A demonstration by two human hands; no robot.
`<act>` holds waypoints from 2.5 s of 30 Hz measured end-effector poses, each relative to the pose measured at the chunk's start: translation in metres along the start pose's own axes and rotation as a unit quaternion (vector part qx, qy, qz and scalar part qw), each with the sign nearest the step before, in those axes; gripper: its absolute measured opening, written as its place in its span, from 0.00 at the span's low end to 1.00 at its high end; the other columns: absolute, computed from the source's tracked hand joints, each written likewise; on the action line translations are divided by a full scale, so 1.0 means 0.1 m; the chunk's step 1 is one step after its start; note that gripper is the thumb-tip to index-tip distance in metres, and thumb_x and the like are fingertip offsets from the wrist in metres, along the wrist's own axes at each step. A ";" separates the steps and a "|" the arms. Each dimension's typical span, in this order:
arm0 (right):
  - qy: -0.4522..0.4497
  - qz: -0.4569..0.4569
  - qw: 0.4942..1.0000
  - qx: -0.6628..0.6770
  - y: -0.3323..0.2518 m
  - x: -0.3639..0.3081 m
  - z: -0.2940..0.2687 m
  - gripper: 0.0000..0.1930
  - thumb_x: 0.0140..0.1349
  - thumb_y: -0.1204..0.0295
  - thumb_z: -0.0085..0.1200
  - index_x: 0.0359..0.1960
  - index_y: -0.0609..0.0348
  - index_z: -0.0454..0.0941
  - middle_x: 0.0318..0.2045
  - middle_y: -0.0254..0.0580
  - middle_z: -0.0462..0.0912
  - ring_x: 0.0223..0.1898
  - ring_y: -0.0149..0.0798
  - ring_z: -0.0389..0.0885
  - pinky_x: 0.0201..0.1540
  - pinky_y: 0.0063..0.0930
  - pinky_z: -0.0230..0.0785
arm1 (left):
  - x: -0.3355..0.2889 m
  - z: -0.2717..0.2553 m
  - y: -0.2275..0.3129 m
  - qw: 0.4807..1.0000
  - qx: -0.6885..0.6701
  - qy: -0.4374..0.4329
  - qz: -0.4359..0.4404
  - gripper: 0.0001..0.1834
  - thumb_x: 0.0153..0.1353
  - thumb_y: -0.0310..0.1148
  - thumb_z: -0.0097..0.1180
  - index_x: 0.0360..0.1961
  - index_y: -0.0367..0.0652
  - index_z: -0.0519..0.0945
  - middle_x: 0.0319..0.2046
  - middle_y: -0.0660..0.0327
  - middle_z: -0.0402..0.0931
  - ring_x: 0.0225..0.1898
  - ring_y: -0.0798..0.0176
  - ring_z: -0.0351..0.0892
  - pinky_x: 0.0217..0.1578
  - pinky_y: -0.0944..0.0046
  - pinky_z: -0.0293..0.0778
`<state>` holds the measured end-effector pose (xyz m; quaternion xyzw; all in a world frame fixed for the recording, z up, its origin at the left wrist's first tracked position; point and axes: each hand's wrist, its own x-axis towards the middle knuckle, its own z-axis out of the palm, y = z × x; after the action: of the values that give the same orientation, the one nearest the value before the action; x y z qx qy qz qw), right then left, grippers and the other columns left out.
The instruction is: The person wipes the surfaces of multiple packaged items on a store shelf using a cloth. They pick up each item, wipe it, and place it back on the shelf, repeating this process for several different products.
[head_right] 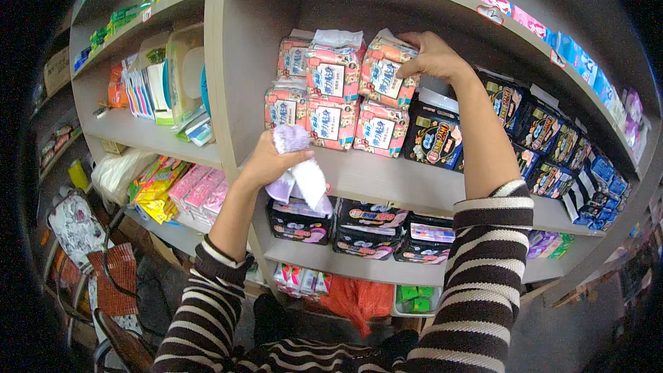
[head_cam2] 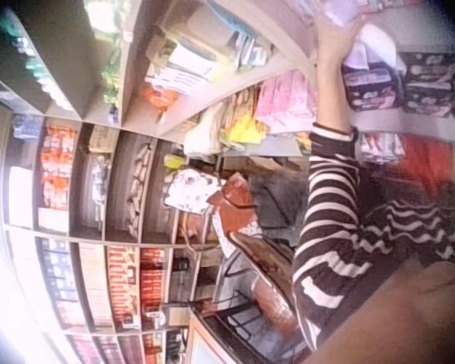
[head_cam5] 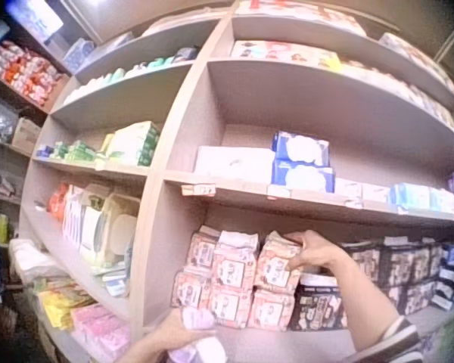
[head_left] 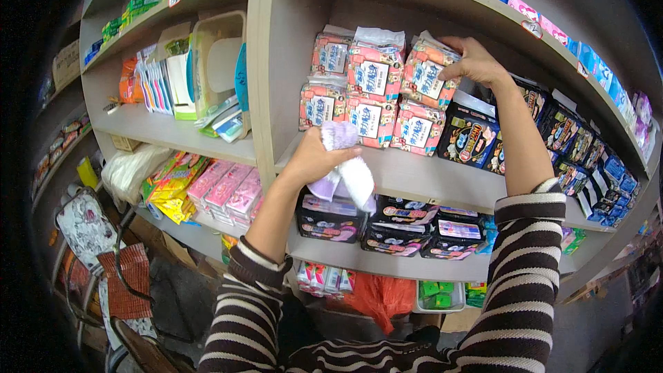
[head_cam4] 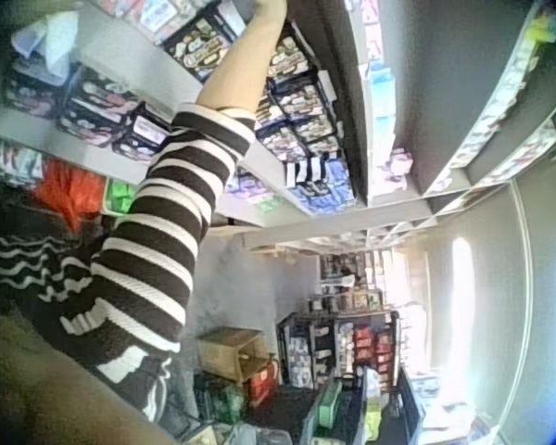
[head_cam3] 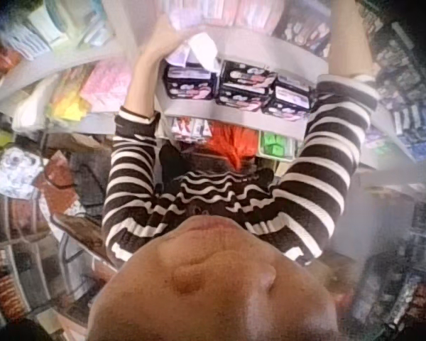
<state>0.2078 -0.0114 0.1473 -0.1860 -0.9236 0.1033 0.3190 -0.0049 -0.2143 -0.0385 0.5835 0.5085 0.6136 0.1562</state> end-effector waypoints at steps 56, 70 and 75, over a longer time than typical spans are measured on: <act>-0.047 -0.035 0.941 -0.332 -0.52 0.41 0.86 0.30 0.54 0.51 0.52 0.53 0.59 0.70 0.49 0.57 0.75 0.58 0.60 0.63 0.60 0.63 0.45 | 0.00 0.00 -0.10 0.999 0.014 -0.032 0.019 0.11 0.46 0.26 0.66 0.29 0.34 0.77 0.24 0.60 0.78 0.26 0.68 0.78 0.28 0.66 0.73; 0.039 0.000 0.931 -0.364 -0.13 -0.42 0.45 0.28 0.55 0.62 0.54 0.54 0.66 0.66 0.43 0.62 0.76 0.49 0.58 0.69 0.52 0.42 0.63 | -0.85 -0.16 -0.24 0.980 -0.118 0.144 0.072 0.12 0.46 0.26 0.65 0.32 0.34 0.78 0.27 0.60 0.78 0.28 0.67 0.77 0.33 0.66 0.74; 0.095 -0.354 0.923 -0.116 -0.90 -0.85 1.06 0.33 0.51 0.66 0.60 0.58 0.66 0.62 0.51 0.60 0.71 0.54 0.54 0.69 0.57 0.39 0.60 | -0.96 -0.16 -0.14 0.967 -0.155 0.158 0.127 0.13 0.46 0.28 0.64 0.33 0.35 0.77 0.29 0.60 0.78 0.31 0.68 0.77 0.34 0.66 0.73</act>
<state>0.1784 -0.1357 0.0464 0.1082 -0.9001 -0.1426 0.3971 0.0017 -0.2908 -0.1003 0.5078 0.3469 0.7842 0.0829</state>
